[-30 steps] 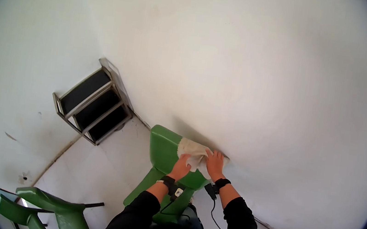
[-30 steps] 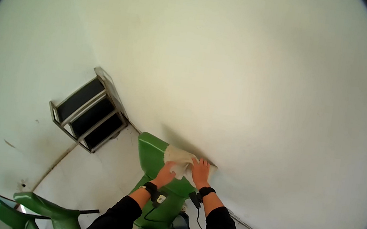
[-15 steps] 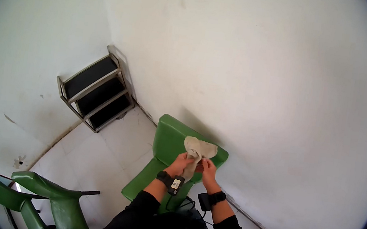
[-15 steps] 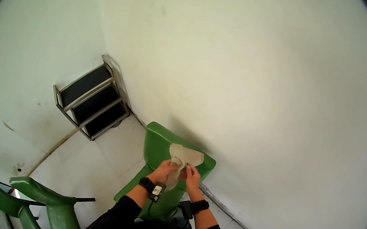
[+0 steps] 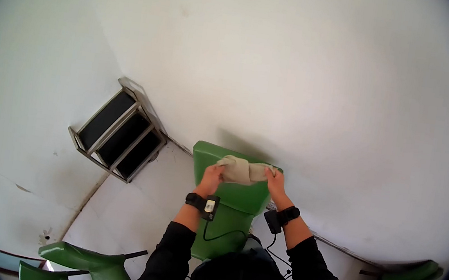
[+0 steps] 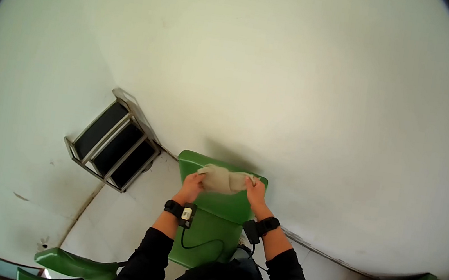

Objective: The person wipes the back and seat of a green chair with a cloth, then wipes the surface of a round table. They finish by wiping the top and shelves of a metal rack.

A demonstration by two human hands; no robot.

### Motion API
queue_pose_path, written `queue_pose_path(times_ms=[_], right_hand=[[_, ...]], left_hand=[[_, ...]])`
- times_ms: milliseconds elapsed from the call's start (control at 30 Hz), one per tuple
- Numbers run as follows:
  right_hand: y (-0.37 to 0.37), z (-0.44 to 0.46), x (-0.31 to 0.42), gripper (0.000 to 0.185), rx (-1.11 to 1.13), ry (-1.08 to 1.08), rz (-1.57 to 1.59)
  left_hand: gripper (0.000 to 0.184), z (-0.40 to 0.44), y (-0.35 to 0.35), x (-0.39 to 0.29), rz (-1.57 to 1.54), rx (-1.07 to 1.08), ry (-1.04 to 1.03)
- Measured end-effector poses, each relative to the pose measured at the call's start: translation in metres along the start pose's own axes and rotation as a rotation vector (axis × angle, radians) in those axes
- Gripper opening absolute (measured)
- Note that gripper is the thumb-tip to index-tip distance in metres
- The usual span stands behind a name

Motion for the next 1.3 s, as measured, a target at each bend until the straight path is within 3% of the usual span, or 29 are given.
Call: queue_pose_path(times_ms=[100, 167, 200, 267, 300, 367, 467, 533, 600, 733, 800, 833, 900, 1000, 1033, 1067, 1100, 1133, 1167, 1200, 1233, 1300], right_hand=[[0.008, 0.010, 0.028, 0.026, -0.145, 0.066, 0.079], [0.005, 0.020, 0.022, 0.030, -0.170, -0.005, 0.529], [0.007, 0.021, 0.032, 0.030, -0.175, -0.001, 0.535], [0.011, 0.014, 0.062, 0.039, -0.058, -0.073, 0.746], [0.012, 0.013, 0.068, 0.039, -0.058, -0.067, 0.754], [0.012, 0.011, 0.076, 0.034, -0.072, -0.001, 0.884], [0.002, 0.014, 0.049, 0.038, -0.041, -0.100, 0.729], [-0.002, 0.015, 0.006, 0.038, 0.044, -0.384, 0.537], [-0.010, 0.008, -0.030, 0.033, 0.035, -0.541, 0.580], [-0.002, -0.014, -0.024, 0.022, 0.070, -0.551, 0.624], [0.004, -0.018, -0.022, 0.024, -0.035, -0.526, 0.582], [0.005, -0.018, -0.026, 0.024, -0.031, -0.531, 0.579], [0.012, -0.012, -0.034, 0.023, -0.002, -0.408, 0.420], [0.016, -0.010, -0.046, 0.028, 0.038, -0.400, 0.184], [0.014, -0.011, -0.049, 0.028, 0.039, -0.399, 0.182], [0.013, -0.018, -0.051, 0.034, -0.093, -0.299, -0.043], [0.011, -0.017, -0.046, 0.041, -0.221, -0.196, -0.269], [0.009, -0.013, -0.042, 0.041, -0.221, -0.193, -0.271], [0.007, -0.011, -0.036, 0.046, -0.316, 0.103, -0.450], [0.005, -0.013, -0.026, 0.050, -0.407, 0.403, -0.623], [0.001, -0.012, -0.014, 0.050, -0.405, 0.405, -0.625], [-0.016, -0.004, 0.007, 0.055, -0.154, 0.535, -0.731]], left_hand=[[0.025, 0.011, 0.005, -0.033, 0.157, -0.086, -0.095], [0.031, 0.022, 0.009, -0.050, 0.252, -0.089, -0.138], [0.031, 0.024, 0.005, -0.062, 0.258, -0.084, -0.142], [0.047, 0.019, -0.014, -0.087, 0.111, 0.148, -0.256], [0.061, 0.018, -0.023, -0.093, 0.027, 0.169, -0.291], [0.065, 0.020, -0.029, -0.095, 0.052, 0.119, -0.298], [0.070, 0.050, -0.005, -0.071, 0.177, -0.009, -0.245], [0.065, 0.067, 0.018, -0.040, 0.282, -0.159, -0.114], [0.060, 0.067, 0.031, -0.020, 0.287, -0.238, -0.037], [0.048, 0.064, 0.042, -0.002, 0.154, -0.319, 0.061], [0.045, 0.061, 0.043, -0.010, 0.137, -0.339, 0.071], [0.046, 0.060, 0.046, -0.018, 0.299, -0.317, -0.022], [0.047, 0.063, 0.050, -0.032, 0.459, -0.301, -0.116], [0.051, 0.071, 0.055, -0.037, 0.562, -0.346, -0.205], [0.054, 0.078, 0.060, -0.033, 0.667, -0.386, -0.328], [0.057, 0.077, 0.065, -0.028, 0.771, -0.419, -0.455], [0.057, 0.076, 0.062, -0.027, 0.769, -0.419, -0.457], [0.059, 0.075, 0.056, -0.024, 0.995, -0.437, -0.599], [0.062, 0.073, 0.050, -0.019, 1.223, -0.452, -0.739], [0.062, 0.070, 0.044, -0.016, 1.222, -0.454, -0.738], [0.064, 0.066, 0.036, -0.011, 1.387, -0.347, -0.680], [0.065, 0.064, 0.023, 0.000, 1.542, -0.242, -0.611]])
Point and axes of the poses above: each hand's wrist, its own z-axis towards the middle knuckle, its own y-axis out of the back of the hand, x = y × z, the point moved 1 cm from there along z, towards the middle knuckle, and after that the axes turned 7 degrees about -x, right-handed, at the moved point
